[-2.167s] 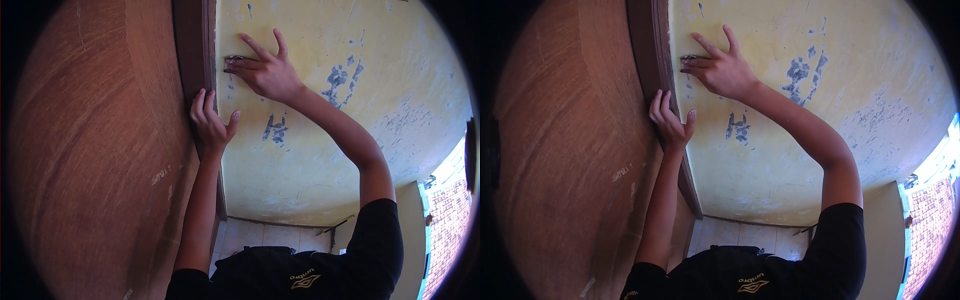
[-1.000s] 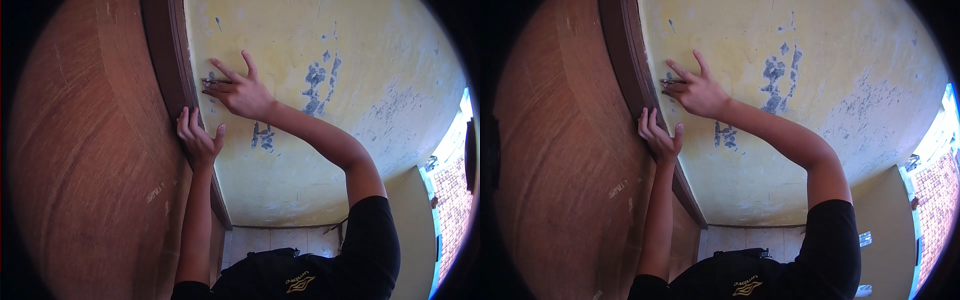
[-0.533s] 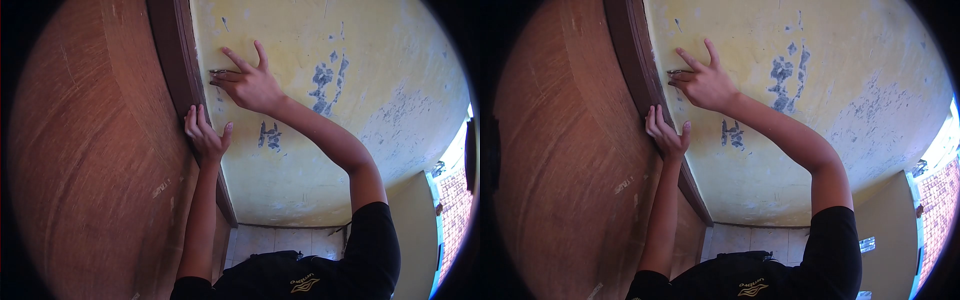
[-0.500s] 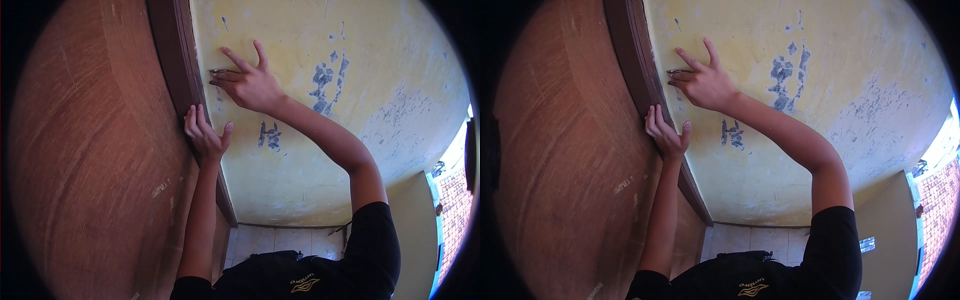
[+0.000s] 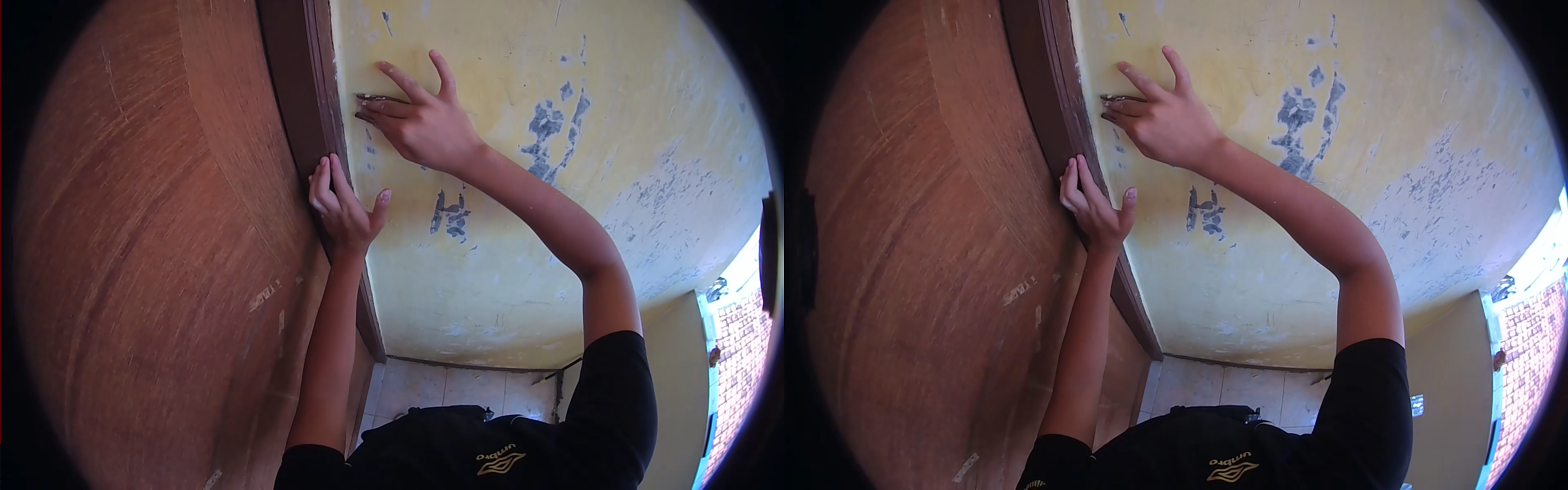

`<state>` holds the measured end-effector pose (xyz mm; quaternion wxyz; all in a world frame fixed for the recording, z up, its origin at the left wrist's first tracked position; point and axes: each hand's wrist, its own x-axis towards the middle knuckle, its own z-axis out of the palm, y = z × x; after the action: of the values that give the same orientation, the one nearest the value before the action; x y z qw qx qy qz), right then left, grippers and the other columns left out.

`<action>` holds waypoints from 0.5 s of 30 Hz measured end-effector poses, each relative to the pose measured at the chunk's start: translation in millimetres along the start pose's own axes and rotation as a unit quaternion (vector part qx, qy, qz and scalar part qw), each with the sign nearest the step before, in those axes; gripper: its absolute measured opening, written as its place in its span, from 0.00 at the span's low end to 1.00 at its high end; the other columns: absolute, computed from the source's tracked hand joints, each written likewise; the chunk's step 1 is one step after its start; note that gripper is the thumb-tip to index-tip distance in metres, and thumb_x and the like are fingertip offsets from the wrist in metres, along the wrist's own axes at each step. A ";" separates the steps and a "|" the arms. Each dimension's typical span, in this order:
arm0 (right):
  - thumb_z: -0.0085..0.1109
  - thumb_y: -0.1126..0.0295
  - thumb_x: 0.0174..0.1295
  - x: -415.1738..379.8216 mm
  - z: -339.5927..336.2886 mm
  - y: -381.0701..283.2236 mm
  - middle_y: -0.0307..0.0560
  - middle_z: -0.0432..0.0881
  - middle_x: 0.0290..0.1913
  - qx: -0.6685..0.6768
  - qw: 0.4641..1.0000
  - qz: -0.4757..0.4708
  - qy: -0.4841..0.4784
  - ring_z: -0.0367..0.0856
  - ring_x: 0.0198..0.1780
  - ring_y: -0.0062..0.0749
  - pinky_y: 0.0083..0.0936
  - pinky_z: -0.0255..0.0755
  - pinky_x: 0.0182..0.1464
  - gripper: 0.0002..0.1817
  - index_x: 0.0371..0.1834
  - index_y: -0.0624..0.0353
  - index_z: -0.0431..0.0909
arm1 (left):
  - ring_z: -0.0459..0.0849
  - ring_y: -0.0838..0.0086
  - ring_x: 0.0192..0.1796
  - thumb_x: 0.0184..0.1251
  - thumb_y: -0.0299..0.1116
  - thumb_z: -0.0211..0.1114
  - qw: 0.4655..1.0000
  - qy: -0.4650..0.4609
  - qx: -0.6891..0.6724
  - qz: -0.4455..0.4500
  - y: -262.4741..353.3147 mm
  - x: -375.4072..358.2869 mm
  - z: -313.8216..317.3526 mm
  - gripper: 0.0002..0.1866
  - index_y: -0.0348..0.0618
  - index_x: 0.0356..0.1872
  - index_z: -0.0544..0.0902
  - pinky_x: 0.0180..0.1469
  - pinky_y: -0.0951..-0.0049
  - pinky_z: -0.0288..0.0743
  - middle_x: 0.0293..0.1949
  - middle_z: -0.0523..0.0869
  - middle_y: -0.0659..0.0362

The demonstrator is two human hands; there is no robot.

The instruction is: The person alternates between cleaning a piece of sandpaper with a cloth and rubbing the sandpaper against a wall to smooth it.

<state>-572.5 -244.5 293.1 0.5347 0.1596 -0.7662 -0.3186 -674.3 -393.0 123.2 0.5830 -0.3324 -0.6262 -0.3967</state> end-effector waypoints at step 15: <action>0.66 0.56 0.71 -4.0 -4.1 -3.8 0.15 0.93 0.56 0.024 1.000 -0.003 -0.004 0.69 0.83 0.29 0.76 0.43 0.85 0.12 0.52 0.31 0.96 | 0.62 0.42 0.77 0.76 0.73 0.58 1.000 -0.007 0.009 0.004 1.5 -0.1 -3.2 0.56 0.26 0.83 0.65 0.82 0.38 0.56 0.78 0.65 0.38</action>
<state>-567.6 -246.4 288.7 0.5268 0.1736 -0.7754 -0.3019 -671.5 -395.1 123.2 0.5836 -0.3319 -0.6325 -0.3863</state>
